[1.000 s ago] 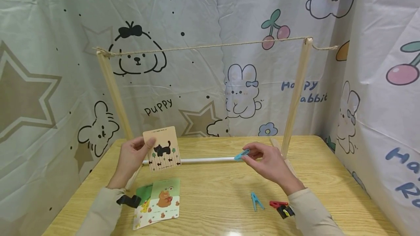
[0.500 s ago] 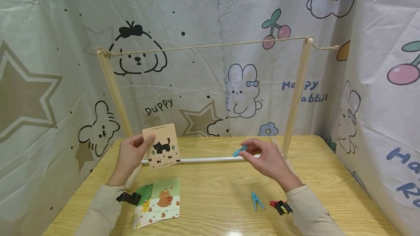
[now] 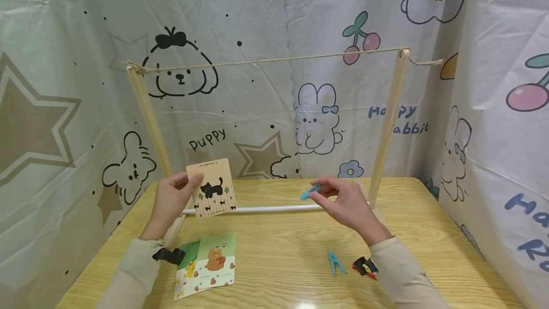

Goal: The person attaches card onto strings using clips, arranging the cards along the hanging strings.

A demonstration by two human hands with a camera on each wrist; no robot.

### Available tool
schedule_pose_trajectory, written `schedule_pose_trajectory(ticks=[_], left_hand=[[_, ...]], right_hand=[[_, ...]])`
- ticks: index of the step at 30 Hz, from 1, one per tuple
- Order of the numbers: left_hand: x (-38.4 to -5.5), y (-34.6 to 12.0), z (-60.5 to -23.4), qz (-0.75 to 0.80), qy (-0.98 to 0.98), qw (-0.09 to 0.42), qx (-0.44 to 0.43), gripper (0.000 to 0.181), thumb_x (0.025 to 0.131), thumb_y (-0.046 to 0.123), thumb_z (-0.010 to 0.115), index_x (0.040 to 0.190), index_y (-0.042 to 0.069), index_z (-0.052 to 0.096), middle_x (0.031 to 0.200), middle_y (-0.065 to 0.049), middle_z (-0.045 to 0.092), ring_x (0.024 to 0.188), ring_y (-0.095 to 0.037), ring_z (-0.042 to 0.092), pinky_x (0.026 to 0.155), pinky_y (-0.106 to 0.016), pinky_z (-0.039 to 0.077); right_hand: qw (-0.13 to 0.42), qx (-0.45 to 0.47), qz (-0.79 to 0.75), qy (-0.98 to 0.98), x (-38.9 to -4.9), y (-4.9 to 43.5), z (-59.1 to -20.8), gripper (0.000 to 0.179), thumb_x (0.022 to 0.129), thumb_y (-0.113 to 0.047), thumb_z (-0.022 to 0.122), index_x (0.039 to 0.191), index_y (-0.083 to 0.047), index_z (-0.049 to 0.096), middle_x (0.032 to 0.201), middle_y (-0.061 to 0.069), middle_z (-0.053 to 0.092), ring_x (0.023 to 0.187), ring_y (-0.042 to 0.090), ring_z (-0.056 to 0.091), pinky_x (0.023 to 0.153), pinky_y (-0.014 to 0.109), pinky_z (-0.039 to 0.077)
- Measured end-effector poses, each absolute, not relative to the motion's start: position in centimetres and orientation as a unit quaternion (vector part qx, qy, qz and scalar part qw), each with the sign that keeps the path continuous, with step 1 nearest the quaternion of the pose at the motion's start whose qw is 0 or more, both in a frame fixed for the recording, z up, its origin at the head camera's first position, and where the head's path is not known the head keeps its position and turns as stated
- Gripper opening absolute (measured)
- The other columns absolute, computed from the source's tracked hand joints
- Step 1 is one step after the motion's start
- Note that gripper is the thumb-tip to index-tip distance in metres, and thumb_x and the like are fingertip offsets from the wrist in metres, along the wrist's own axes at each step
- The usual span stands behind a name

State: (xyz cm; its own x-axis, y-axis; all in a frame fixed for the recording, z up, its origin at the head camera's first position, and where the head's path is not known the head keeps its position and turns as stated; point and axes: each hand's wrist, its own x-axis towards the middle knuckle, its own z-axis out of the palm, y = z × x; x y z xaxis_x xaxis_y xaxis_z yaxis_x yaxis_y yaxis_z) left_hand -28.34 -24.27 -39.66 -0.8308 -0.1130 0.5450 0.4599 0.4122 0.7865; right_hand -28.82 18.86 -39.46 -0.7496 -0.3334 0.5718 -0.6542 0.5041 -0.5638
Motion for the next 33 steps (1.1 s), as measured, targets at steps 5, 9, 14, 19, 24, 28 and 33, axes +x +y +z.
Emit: schedule_pose_trajectory(ticks=[5, 9, 14, 19, 24, 28, 33], left_hand=[[-28.5, -24.3, -39.4, -0.525, -0.798, 0.274, -0.116, 0.036, 0.098, 0.030, 0.074, 0.071, 0.007, 0.065, 0.058, -0.002, 0.050, 0.052, -0.015, 0.039, 0.050, -0.027, 0.034], [-28.7, -24.4, -39.1, -0.528, -0.791, 0.282, -0.125, 0.041, 0.098, 0.031, 0.074, 0.067, 0.008, 0.061, 0.056, -0.003, 0.046, 0.050, -0.016, 0.036, 0.048, -0.027, 0.032], [-28.9, -24.3, -38.4, -0.531, -0.788, 0.282, -0.129, 0.043, 0.098, 0.032, 0.074, 0.066, 0.008, 0.060, 0.055, -0.004, 0.045, 0.049, -0.014, 0.034, 0.046, -0.027, 0.030], [-28.5, -24.0, -37.3, -0.529, -0.794, 0.275, -0.115, 0.037, 0.098, 0.028, 0.075, 0.071, 0.005, 0.066, 0.057, -0.001, 0.047, 0.050, -0.011, 0.036, 0.047, -0.025, 0.031], [-27.6, -23.4, -36.1, -0.523, -0.801, 0.269, -0.111, 0.034, 0.099, 0.017, 0.073, 0.072, -0.002, 0.064, 0.057, 0.000, 0.046, 0.051, -0.010, 0.036, 0.049, -0.024, 0.032], [-27.2, -23.1, -35.8, -0.520, -0.803, 0.270, -0.112, 0.037, 0.099, 0.016, 0.072, 0.070, -0.004, 0.061, 0.057, -0.001, 0.044, 0.051, -0.010, 0.035, 0.050, -0.025, 0.031], [-28.4, -23.8, -36.9, -0.524, -0.802, 0.268, -0.098, 0.035, 0.098, 0.024, 0.074, 0.074, 0.000, 0.067, 0.060, -0.002, 0.049, 0.053, -0.010, 0.038, 0.050, -0.024, 0.032]], right_hand=[[0.201, 0.293, 0.402, -0.844, -28.9, 18.7, -39.0, 0.026, 0.092, -0.018, 0.081, 0.116, -0.015, 0.074, 0.091, -0.010, 0.076, 0.079, 0.006, 0.072, 0.067, 0.025, 0.056], [0.206, 0.296, 0.400, -0.843, -28.9, 18.5, -38.5, 0.026, 0.092, -0.019, 0.081, 0.117, -0.016, 0.074, 0.091, -0.010, 0.076, 0.079, 0.006, 0.072, 0.066, 0.026, 0.055], [0.213, 0.296, 0.396, -0.843, -28.9, 18.3, -37.9, 0.025, 0.091, -0.019, 0.082, 0.115, -0.016, 0.074, 0.091, -0.010, 0.076, 0.079, 0.006, 0.072, 0.063, 0.027, 0.054], [0.214, 0.298, 0.395, -0.842, -28.9, 18.0, -37.4, 0.025, 0.092, -0.020, 0.082, 0.116, -0.016, 0.074, 0.090, -0.010, 0.076, 0.078, 0.006, 0.072, 0.065, 0.029, 0.056], [0.211, 0.303, 0.396, -0.841, -29.0, 17.8, -37.2, 0.025, 0.093, -0.020, 0.081, 0.117, -0.016, 0.074, 0.090, -0.010, 0.075, 0.080, 0.005, 0.072, 0.070, 0.029, 0.058], [0.210, 0.301, 0.398, -0.841, -29.0, 17.7, -36.9, 0.026, 0.093, -0.021, 0.081, 0.117, -0.016, 0.074, 0.090, -0.010, 0.075, 0.080, 0.006, 0.072, 0.072, 0.031, 0.059], [0.210, 0.298, 0.397, -0.842, -29.1, 17.5, -36.5, 0.026, 0.093, -0.022, 0.081, 0.117, -0.016, 0.074, 0.090, -0.010, 0.075, 0.080, 0.006, 0.072, 0.070, 0.030, 0.058]])
